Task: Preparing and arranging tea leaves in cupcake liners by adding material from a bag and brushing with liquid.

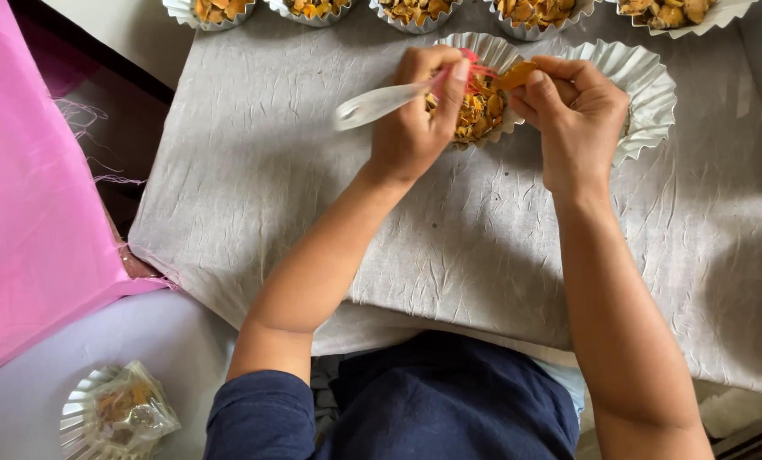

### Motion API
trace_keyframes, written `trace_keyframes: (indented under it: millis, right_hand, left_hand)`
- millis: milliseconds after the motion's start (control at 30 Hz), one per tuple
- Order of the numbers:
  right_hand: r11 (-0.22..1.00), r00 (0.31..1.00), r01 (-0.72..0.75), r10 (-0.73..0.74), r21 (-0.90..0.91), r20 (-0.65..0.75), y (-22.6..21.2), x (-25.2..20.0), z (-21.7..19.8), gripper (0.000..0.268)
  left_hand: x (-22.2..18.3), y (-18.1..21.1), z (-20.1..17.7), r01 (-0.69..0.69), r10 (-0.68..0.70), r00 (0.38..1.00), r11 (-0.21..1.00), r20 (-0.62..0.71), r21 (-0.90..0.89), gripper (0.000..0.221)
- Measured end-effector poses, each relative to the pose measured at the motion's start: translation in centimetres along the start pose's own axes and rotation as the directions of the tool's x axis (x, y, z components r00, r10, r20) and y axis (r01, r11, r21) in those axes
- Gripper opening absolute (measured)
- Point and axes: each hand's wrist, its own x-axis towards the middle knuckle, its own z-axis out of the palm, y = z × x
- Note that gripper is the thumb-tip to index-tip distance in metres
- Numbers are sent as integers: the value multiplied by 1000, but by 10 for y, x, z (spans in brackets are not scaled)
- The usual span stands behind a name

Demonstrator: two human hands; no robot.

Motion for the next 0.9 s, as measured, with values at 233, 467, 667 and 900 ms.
trace_keyframes:
  millis: [233, 467, 667, 900]
  right_hand:
    - [893, 913, 405, -386, -197, 127, 5, -4, 3, 7]
    - [470, 730, 594, -657, -653, 191, 2, 17, -64, 14]
    - [214, 801, 459, -519, -862, 298, 21, 21, -59, 26]
    - [274, 841, 532, -279, -801, 463, 22, 18, 7, 15]
  left_hand:
    - [-13, -3, 18, 62, -40, 991, 982, 125, -176, 28]
    - [-3, -18, 1, 93, -93, 994, 996, -57, -13, 23]
    - [-7, -29, 7, 164, -168, 983, 985, -71, -58, 31]
    - [-13, -47, 5, 328, -334, 935, 942, -120, -71, 32]
